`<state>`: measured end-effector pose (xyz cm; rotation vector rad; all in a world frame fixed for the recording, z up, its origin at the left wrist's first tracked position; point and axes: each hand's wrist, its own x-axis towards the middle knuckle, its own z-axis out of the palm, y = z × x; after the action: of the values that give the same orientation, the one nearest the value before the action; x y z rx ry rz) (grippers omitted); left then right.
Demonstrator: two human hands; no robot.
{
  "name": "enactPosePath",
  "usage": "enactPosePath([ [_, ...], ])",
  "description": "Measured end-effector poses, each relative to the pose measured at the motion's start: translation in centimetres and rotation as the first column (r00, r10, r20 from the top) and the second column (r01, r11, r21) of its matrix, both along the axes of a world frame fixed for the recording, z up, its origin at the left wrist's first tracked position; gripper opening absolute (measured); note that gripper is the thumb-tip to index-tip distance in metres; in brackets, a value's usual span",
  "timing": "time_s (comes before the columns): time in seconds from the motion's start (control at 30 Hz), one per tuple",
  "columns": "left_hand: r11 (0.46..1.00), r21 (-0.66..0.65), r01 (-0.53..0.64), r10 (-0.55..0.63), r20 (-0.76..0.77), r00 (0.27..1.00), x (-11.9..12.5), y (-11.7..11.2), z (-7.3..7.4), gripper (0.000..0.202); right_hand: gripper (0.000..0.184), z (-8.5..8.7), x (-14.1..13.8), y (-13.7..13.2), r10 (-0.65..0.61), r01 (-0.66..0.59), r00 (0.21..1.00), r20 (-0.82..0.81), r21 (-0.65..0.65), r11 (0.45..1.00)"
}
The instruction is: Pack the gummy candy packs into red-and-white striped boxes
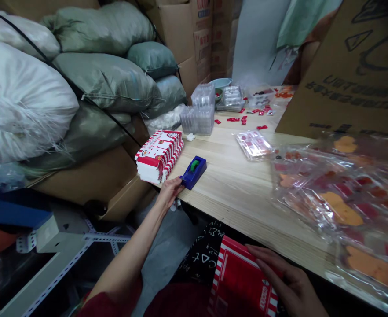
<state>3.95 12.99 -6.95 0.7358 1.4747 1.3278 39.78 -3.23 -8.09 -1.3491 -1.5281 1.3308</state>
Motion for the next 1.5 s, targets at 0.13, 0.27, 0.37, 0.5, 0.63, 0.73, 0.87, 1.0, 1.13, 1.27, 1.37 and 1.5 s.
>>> enactPosePath([
  [0.13, 0.993, 0.063, -0.101, 0.106, -0.092, 0.99, 0.3, -0.8, -1.7, 0.024, 0.037, 0.3, -0.1, -0.2, -0.028, 0.027, 1.0, 0.013, 0.02, 0.999],
  [0.27, 0.982, 0.111, -0.153, 0.171, -0.181, 0.968, 1.1, -2.8, -1.4, 0.026, 0.029, 1.8, -0.3, -0.7, -0.115, 0.114, 0.993, 0.003, 0.084, 0.99],
  [0.37, 0.988, 0.129, -0.083, 0.105, -0.176, 0.979, 4.2, -6.5, 0.5, 0.025, 0.022, 3.2, -1.5, -1.1, -0.139, 0.142, 0.99, -0.036, 0.117, 0.983],
  [0.5, 0.976, 0.041, 0.215, -0.211, -0.08, 0.974, 10.6, -12.9, 3.8, 0.018, 0.026, 3.4, -4.0, -1.6, -0.21, 0.21, 0.977, -0.025, 0.219, 0.953],
  [0.63, 0.958, -0.035, 0.283, -0.268, 0.229, 0.936, 14.9, -16.5, 4.8, 0.041, 0.035, 2.5, -5.6, -2.4, -0.194, 0.177, 0.981, 0.024, 0.316, 0.932],
  [0.73, 0.971, -0.033, 0.236, -0.211, 0.336, 0.918, 15.7, -16.8, 4.5, 0.077, 0.035, 2.0, -5.9, -2.9, -0.199, 0.176, 0.98, 0.029, 0.358, 0.917],
  [0.87, 0.982, -0.07, 0.175, -0.138, 0.363, 0.922, 15.5, -16.8, 4.4, 0.074, 0.047, 1.8, -5.7, -3.0, -0.197, 0.159, 0.979, 0.058, 0.393, 0.906],
  [1.0, 0.976, -0.109, 0.188, -0.136, 0.366, 0.921, 15.6, -17.0, 4.0, 0.076, 0.054, 1.8, -5.2, -2.6, -0.075, 0.013, 0.989, 0.128, 0.426, 0.905],
  [1.13, 0.957, -0.17, 0.234, -0.189, 0.241, 0.952, 15.0, -16.4, 2.4, 0.08, 0.053, 1.7, -4.5, -1.9, 0.006, -0.059, 0.992, 0.128, 0.411, 0.91],
  [1.27, 0.947, -0.164, 0.276, -0.317, -0.347, 0.882, 12.4, -14.5, 1.3, 0.064, 0.048, 2.5, -3.9, -1.4, 0.035, -0.051, 0.998, 0.055, 0.345, 0.937],
  [1.37, 0.863, -0.063, 0.502, -0.45, -0.548, 0.705, 10.6, -13.4, 2.7, 0.061, 0.042, 3.9, -3.7, -1.6, 0.061, -0.046, 0.997, -0.044, 0.288, 0.957],
  [1.5, 0.556, -0.063, 0.829, -0.775, -0.4, 0.489, 10.7, -13.4, 5.4, 0.017, 0.027, 5.8, -2.9, -3.2, -0.089, 0.129, 0.959, -0.267, 0.134, 0.983],
])
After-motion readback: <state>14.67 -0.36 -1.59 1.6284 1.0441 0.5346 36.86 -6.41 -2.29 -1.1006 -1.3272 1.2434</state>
